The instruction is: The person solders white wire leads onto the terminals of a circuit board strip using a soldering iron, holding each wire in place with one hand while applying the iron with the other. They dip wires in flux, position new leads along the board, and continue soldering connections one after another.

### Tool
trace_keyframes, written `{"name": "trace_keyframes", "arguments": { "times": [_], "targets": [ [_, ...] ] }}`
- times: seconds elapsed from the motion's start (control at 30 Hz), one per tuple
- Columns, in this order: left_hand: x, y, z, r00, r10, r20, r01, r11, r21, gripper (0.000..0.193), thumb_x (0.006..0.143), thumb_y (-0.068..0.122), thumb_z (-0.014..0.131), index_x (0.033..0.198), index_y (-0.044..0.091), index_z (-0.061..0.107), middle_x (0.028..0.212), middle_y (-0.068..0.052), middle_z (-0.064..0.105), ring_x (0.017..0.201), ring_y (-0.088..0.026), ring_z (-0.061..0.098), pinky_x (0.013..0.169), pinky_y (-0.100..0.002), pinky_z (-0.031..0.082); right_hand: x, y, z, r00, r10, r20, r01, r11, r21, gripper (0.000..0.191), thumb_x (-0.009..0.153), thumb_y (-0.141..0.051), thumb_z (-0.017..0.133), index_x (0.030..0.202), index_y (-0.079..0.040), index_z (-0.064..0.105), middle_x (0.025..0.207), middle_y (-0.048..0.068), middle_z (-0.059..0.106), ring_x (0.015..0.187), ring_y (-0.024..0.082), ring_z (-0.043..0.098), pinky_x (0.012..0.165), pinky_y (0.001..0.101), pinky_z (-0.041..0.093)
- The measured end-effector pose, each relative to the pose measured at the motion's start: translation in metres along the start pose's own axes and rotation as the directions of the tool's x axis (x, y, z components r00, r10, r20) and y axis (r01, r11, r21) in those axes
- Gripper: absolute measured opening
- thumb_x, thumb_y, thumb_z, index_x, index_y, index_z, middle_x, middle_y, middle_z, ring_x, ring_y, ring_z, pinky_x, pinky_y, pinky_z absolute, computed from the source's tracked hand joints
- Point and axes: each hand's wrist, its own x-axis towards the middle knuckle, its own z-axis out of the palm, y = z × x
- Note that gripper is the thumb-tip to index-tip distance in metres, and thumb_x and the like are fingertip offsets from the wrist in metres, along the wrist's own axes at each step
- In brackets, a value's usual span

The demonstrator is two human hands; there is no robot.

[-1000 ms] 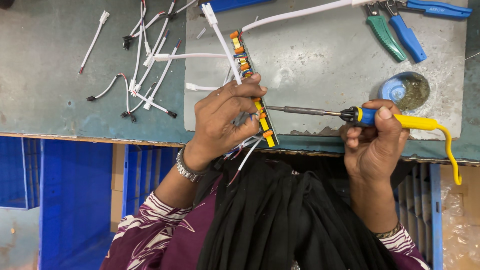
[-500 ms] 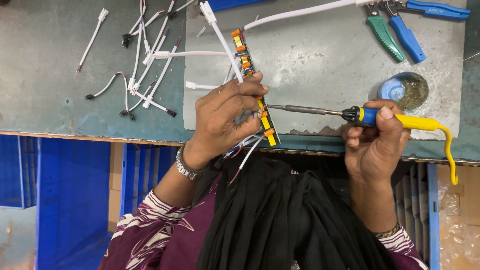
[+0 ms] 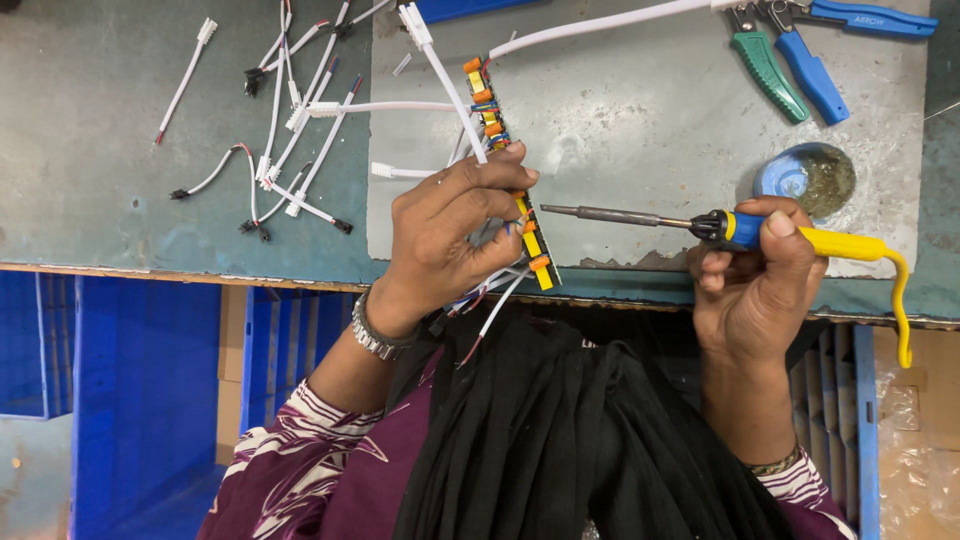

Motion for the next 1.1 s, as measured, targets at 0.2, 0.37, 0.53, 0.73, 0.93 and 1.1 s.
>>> {"name": "trace_keyframes", "arguments": {
  "times": [0.2,0.37,0.53,0.73,0.93,1.1],
  "targets": [
    [0.001,0.0003,-0.0005,1.0,0.001,-0.005,-0.001,1.0,-0.013,0.014,0.087,0.005,0.078,0.087,0.006,0.064,0.11,-0.007,0.074,0.122,-0.027,0.072,0.093,-0.035,0.063,0.0014,0.0008,0.0006,1.0,0.001,0.009,-0.001,1.0,-0.001,0.022,0.112,-0.023,0.062,0.111,-0.001,0.06,0.086,0.01,0.066,0.065,0.014,0.059,0.055,0.025,0.045],
    [0.0015,0.001,-0.0004,1.0,-0.004,-0.001,0.004,1.0,-0.012,0.014,0.088,0.005,0.078,0.088,0.006,0.064,0.11,-0.007,0.074,0.122,-0.027,0.072,0.094,-0.035,0.063,0.0014,0.0015,0.0008,1.0,0.011,0.0,-0.011,1.0,0.0,0.022,0.111,-0.023,0.062,0.111,-0.001,0.059,0.086,0.01,0.065,0.065,0.014,0.06,0.055,0.0251,0.045],
    [0.0014,0.0019,-0.0012,1.0,-0.003,-0.001,0.003,1.0,-0.002,0.013,0.087,0.005,0.077,0.087,0.006,0.064,0.11,-0.007,0.074,0.121,-0.028,0.072,0.094,-0.036,0.063,0.0024,0.0019,0.0018,1.0,0.013,-0.012,-0.013,1.0,-0.016,0.023,0.111,-0.023,0.063,0.11,0.0,0.06,0.085,0.011,0.065,0.065,0.014,0.06,0.055,0.0251,0.045],
    [0.0024,0.0032,-0.001,1.0,-0.001,-0.004,0.001,1.0,-0.003,0.013,0.088,0.005,0.077,0.087,0.006,0.064,0.11,-0.007,0.074,0.121,-0.027,0.072,0.096,-0.036,0.063,0.0015,-0.0017,0.0034,1.0,0.007,-0.012,-0.008,0.999,-0.033,0.023,0.11,-0.024,0.064,0.109,-0.001,0.059,0.083,0.01,0.064,0.063,0.014,0.059,0.054,0.0254,0.045],
    [0.0026,0.0038,-0.0017,1.0,-0.001,-0.008,0.001,1.0,-0.009,0.014,0.088,0.006,0.077,0.087,0.006,0.064,0.109,-0.008,0.074,0.121,-0.028,0.072,0.095,-0.035,0.063,0.0018,-0.0044,0.0042,1.0,-0.004,-0.011,0.003,0.999,-0.047,0.024,0.11,-0.024,0.064,0.11,-0.001,0.059,0.083,0.009,0.063,0.063,0.014,0.058,0.053,0.0259,0.044],
    [0.0012,0.0033,-0.0003,1.0,0.001,-0.012,-0.001,1.0,-0.005,0.013,0.088,0.006,0.077,0.087,0.006,0.064,0.109,-0.007,0.074,0.12,-0.027,0.073,0.094,-0.035,0.063,0.0015,-0.005,0.0021,1.0,-0.004,-0.007,0.004,1.0,-0.029,0.023,0.111,-0.024,0.063,0.111,-0.001,0.059,0.085,0.01,0.064,0.064,0.014,0.058,0.054,0.0257,0.044]
  ]
}}
